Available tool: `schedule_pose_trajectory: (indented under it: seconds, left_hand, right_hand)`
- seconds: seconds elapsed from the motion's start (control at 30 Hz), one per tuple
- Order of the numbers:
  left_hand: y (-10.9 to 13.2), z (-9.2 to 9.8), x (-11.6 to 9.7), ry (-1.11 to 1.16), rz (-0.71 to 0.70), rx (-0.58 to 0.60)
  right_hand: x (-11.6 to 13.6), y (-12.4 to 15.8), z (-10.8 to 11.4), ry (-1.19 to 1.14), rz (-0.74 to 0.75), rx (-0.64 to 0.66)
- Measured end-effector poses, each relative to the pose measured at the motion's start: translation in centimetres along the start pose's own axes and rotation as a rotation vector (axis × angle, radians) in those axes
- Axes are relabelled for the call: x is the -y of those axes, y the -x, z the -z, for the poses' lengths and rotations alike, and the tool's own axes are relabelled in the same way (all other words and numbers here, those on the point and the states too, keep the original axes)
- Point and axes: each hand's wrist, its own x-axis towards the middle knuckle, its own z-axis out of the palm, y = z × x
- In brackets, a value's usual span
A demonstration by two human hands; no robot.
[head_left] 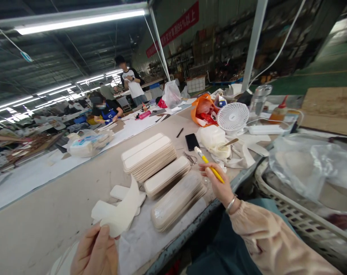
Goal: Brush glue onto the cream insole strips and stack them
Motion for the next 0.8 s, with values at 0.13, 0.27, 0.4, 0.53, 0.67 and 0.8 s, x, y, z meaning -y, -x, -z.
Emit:
schedule_pose_trajectory:
  seconds: [0.13, 0.27, 0.4, 0.53, 0.67, 0.8]
  left_hand:
    - [2.2, -3.5, 0.9, 0.359, 0.31, 0.044]
    - [3.3, -4.8, 2.9, 0.422, 0.424, 0.149]
    - [3.8, -4.9, 3.8, 0.466, 0.435, 0.235]
    - [3.9, -5.2, 3.8, 0.456, 0.415, 0.268]
    - [3.6, -5.7, 4.6, 0.429, 0.368, 0.258]
    - [2.5, -5.4, 5.9, 0.051, 0.223, 0.313]
  right_hand:
    - [-0.6, 0.5, -0.1, -0.016, -0.012, 0.106]
    - [-0.9, 0.7, -0.2, -0.046, -0.077, 0.161]
    - [-1.2, 0.9, -0.4, -0.031, -0.111, 0.175]
    - [-1.0, 1.2, -0.8, -0.031, -0.167, 0.197]
    - [-0.7, 1.1, -1.0, -0.032, -0.162, 0.205]
    - [-1.3, 0.1, -0.9, 0.062, -0.033, 0.09]
